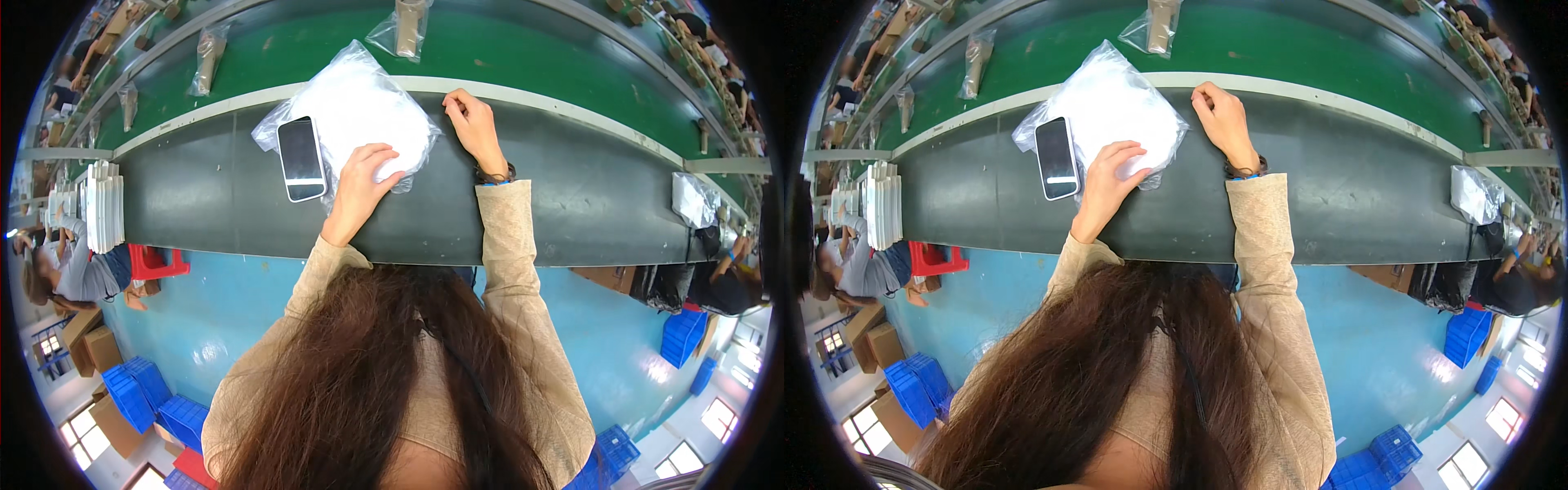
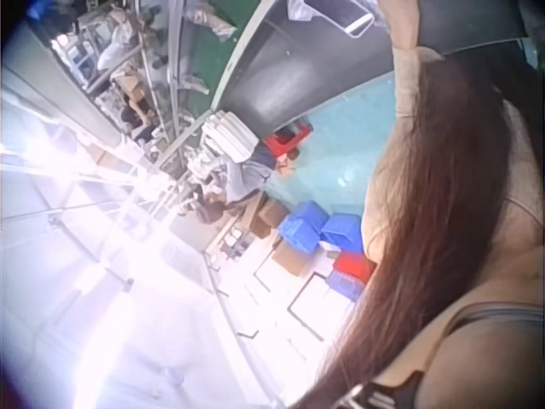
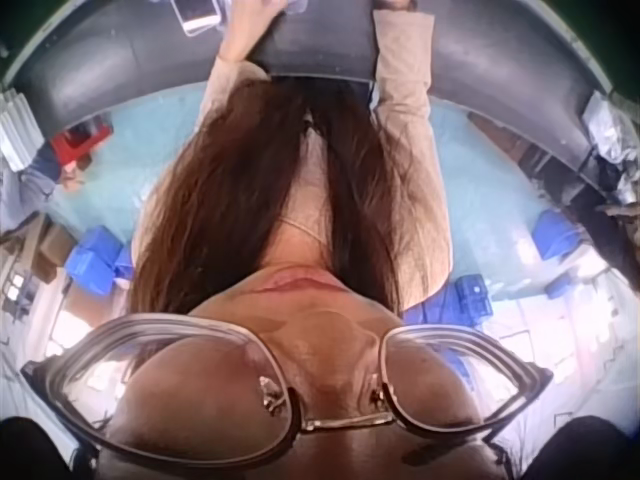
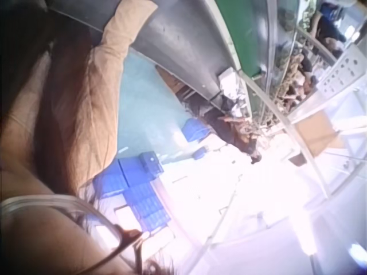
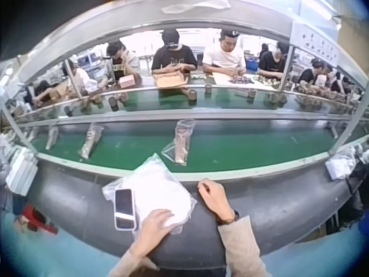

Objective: Placing small electronic fans into plastic bags on a production line.

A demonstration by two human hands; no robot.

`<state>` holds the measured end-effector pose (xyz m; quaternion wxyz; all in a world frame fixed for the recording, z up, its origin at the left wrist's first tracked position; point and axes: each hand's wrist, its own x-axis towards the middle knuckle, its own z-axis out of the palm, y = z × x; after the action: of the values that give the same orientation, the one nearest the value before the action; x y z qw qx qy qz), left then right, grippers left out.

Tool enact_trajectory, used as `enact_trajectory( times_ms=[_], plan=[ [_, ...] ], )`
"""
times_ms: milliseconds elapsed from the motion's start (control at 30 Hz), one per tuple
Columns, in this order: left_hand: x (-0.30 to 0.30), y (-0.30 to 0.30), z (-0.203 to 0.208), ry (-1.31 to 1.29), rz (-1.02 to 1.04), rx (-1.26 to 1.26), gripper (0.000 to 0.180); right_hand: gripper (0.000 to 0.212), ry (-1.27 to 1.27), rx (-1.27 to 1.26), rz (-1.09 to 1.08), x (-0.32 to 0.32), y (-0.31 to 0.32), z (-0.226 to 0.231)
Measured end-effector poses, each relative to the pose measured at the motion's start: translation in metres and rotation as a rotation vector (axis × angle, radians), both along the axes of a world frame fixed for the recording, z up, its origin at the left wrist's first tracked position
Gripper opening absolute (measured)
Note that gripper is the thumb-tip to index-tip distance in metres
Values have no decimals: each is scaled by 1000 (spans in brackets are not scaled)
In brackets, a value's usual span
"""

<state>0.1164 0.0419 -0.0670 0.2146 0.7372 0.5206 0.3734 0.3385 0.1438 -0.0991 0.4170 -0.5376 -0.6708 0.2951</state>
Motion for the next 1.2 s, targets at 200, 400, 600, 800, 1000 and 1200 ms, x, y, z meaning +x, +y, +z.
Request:
enact_trajectory(
  times_ms=[200,400,600,800,1000,1200],
  plan=[
    [-7,0,-3,123,-81,-65,15,16,1,7,-8,1,-1,2],
    [-5,3,3,-92,-8,-173,13,16,-7,28,-12,-1,-1,1],
    [-4,4,8,-138,75,-234,14,17,-14,30,-26,-1,0,1],
    [2,3,0,-57,129,-156,12,18,-24,39,-22,0,2,0],
    [3,1,4,-127,128,-202,25,17,-21,53,-23,-1,-2,1],
    [0,2,-8,-126,52,-150,21,17,-14,33,-25,-2,-5,-5]
  ],
)
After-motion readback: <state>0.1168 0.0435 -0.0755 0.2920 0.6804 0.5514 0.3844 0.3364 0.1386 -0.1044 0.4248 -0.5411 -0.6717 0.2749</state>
